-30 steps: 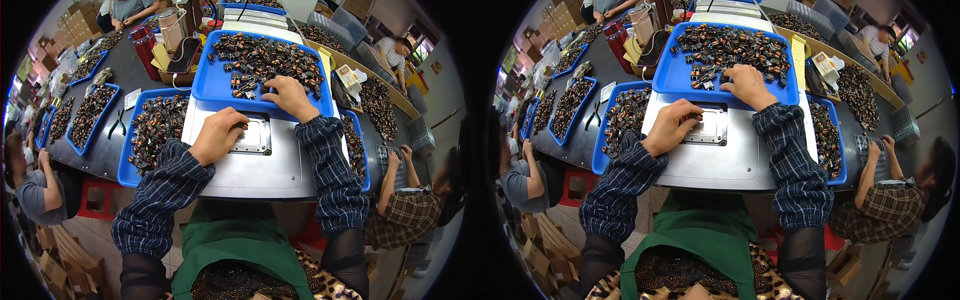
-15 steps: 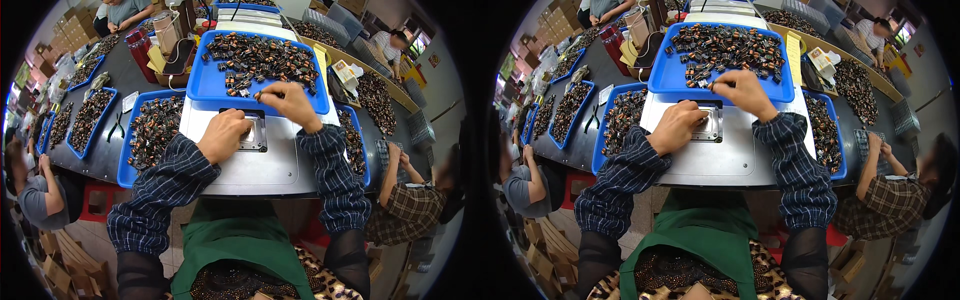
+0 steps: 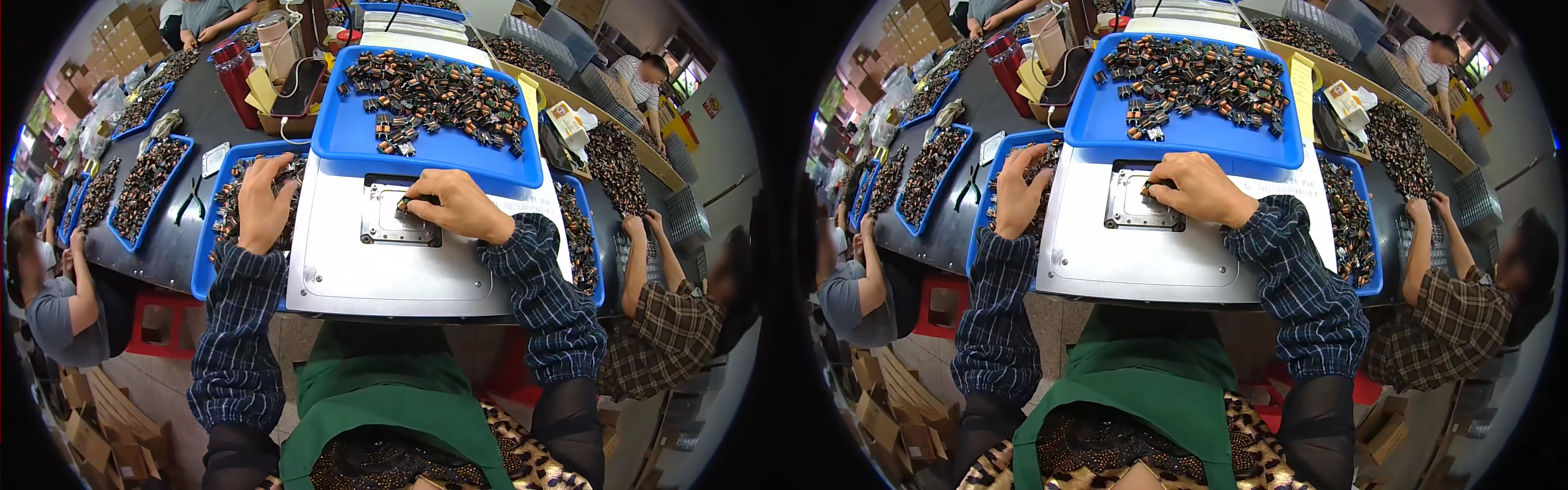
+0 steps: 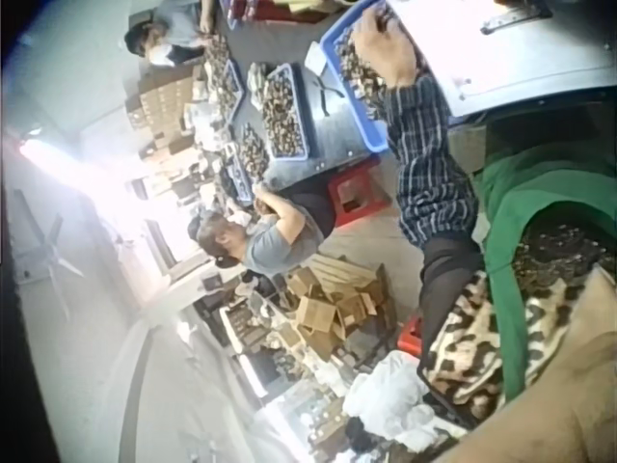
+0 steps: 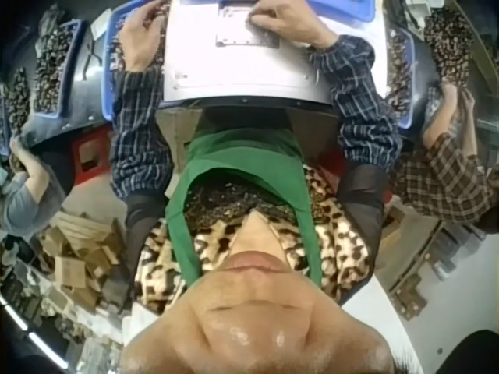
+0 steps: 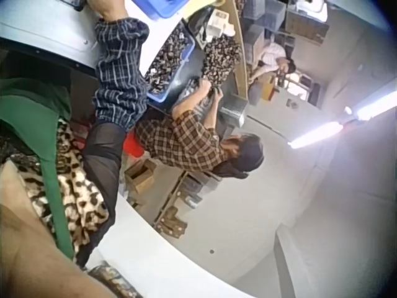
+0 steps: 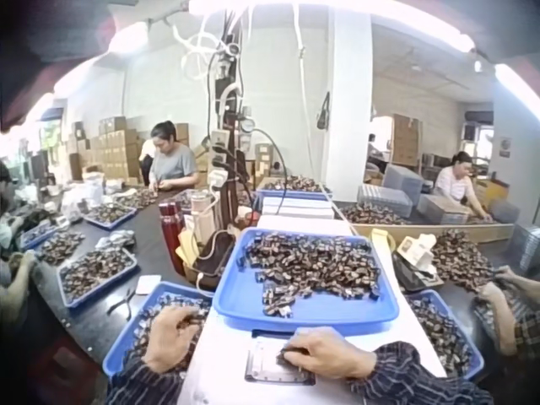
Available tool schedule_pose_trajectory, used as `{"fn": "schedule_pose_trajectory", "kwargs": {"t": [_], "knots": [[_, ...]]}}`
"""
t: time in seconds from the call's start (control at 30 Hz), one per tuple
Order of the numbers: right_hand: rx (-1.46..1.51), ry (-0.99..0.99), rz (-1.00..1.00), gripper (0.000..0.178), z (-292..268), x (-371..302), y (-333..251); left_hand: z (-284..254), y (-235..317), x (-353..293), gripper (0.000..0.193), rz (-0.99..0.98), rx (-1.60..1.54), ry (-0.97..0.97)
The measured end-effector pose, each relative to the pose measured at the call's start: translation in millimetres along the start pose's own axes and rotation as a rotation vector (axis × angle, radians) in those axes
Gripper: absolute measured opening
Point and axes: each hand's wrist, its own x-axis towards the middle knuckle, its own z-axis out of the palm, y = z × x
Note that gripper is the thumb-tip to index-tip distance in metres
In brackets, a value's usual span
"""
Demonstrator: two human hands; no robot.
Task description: The person repeatedly picks up electronic transformer components from a tray and fits them into a metal mold fixture by hand, pausing to wipe and put on a pair of eyeglasses.
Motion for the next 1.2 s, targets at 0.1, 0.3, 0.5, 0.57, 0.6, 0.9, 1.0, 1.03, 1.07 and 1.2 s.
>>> {"fn": "schedule_pose_trajectory", "kwargs": {"t": [0.1,0.3,0.5,0.57,0.6,0.9,1.0,1.03,1.07,1.2], "knots": [[-0.066,-0.025,-0.03,0.017,-3,-1,-1,8,7,14,0.03,0.129,0.008,0.009],[-0.174,-0.088,-0.071,0.015,-5,3,-7,43,38,54,0.027,0.166,0.018,-0.154],[-0.185,-0.096,-0.086,0.014,-2,5,-7,86,50,66,0.025,0.201,0.106,-0.118],[-0.19,-0.074,-0.061,0.014,0,6,-5,85,49,72,0.024,0.192,0.069,-0.232],[-0.194,-0.055,-0.041,0.015,2,6,-3,82,51,72,0.021,0.167,0.091,-0.254],[-0.154,-0.019,-0.073,0.014,6,6,-3,79,51,77,0.019,0.034,-0.003,-0.335],[-0.002,0.069,-0.138,0.013,5,6,8,83,52,80,0.017,0.161,0.043,-0.299],[-0.004,0.071,-0.137,0.013,0,6,8,85,53,81,0.017,0.163,0.042,-0.298],[0.197,0.087,0.06,0.013,-8,4,8,87,55,81,0.017,0.154,0.043,-0.296],[0.868,0.236,0.453,0.016,-30,0,9,91,52,77,0.019,0.143,0.008,-0.223]]}}
